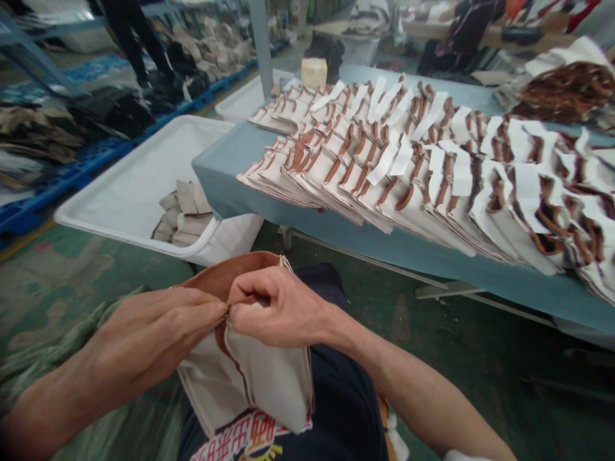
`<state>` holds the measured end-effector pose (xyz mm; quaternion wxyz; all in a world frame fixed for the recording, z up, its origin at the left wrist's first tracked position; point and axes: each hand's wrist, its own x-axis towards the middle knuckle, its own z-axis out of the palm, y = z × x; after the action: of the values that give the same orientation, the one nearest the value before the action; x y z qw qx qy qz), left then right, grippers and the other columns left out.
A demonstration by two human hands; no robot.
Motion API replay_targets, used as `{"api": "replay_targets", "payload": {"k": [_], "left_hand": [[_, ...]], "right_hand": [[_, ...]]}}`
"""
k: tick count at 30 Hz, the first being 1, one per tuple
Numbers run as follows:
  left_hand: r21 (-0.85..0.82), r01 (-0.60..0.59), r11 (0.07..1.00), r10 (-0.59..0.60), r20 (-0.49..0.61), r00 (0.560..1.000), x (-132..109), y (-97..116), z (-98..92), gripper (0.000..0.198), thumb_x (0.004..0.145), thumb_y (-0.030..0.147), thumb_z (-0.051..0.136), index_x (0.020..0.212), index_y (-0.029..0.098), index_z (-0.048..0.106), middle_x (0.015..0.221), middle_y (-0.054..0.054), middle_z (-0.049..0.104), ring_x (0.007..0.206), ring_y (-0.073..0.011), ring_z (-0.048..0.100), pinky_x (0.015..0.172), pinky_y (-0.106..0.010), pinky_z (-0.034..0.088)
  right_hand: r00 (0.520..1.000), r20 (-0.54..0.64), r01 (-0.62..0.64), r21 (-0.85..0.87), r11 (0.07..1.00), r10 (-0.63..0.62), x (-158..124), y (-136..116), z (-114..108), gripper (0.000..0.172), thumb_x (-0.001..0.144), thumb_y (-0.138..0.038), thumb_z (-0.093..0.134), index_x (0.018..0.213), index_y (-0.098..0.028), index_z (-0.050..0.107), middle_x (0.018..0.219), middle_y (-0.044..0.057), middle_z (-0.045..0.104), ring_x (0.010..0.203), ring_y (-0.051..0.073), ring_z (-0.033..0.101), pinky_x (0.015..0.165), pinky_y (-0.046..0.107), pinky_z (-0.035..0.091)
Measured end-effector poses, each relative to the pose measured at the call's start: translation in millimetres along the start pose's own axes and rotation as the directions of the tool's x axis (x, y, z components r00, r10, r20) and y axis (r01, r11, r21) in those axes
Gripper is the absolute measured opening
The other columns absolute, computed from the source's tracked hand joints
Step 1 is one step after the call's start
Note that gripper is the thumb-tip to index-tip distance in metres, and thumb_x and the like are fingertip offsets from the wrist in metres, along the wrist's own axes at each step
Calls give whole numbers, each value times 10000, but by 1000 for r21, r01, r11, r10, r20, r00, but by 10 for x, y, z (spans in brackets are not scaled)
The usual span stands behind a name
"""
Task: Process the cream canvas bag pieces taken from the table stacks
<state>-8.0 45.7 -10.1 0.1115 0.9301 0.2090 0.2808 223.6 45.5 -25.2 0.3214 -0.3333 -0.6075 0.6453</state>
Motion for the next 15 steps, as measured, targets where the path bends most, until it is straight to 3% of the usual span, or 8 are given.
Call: {"api": "replay_targets", "payload": {"k": [2, 5, 7, 10, 13, 15], "left_hand": [[-81, 108, 991, -105, 36, 994, -13, 12, -66, 195, 1181, 220, 438, 1177, 232, 633, 917, 26, 777, 776, -117, 754, 755, -203, 554], [-148, 304, 941, -289, 115, 950, 17, 37, -190, 223, 1184, 286, 447, 1154, 254, 665, 863, 79, 744, 679, -76, 701, 632, -165, 492], [-154, 317, 936, -290, 172, 941, 60, 38, -247, 280, 1183, 278, 436, 1052, 239, 681, 777, 89, 697, 609, -70, 653, 578, -179, 452], [-83, 169, 982, -152, 178, 972, 104, -8, -249, 374, 1193, 265, 415, 885, 216, 621, 714, 66, 665, 589, -97, 638, 589, -227, 452], [92, -52, 994, 46, 67, 997, 67, -101, -150, 406, 1192, 235, 405, 814, 227, 555, 675, 28, 656, 578, -143, 620, 593, -291, 451], [130, -112, 985, 114, -8, 993, -5, -172, -56, 385, 1191, 242, 407, 835, 230, 551, 656, 23, 642, 559, -155, 590, 585, -300, 451]], "right_hand": [[997, -33, 64, -113, 992, -68, -30, -10, 35, 81, 757, -185, 540, 682, -196, 569, 579, -78, 449, 520, 72, 361, 471, 198, 258], [969, -77, 202, -302, 932, -235, -60, -41, 94, 119, 793, -162, 537, 705, -178, 615, 605, -54, 559, 526, 68, 440, 508, 199, 300], [930, -90, 287, -425, 859, -355, -65, -59, 122, 139, 810, -157, 542, 702, -170, 629, 595, -57, 563, 499, 57, 419, 513, 200, 305], [895, -99, 326, -521, 788, -436, -73, -63, 147, 148, 804, -135, 545, 715, -164, 660, 576, -66, 541, 475, 52, 401, 507, 196, 307], [921, -114, 298, -405, 864, -372, -91, -30, 180, 138, 803, -137, 545, 705, -174, 635, 563, -78, 504, 461, 51, 377, 465, 184, 275], [941, -118, 280, -256, 925, -318, -90, 15, 214, 135, 829, -171, 559, 700, -187, 597, 556, -91, 446, 454, 53, 329, 435, 182, 248]]}}
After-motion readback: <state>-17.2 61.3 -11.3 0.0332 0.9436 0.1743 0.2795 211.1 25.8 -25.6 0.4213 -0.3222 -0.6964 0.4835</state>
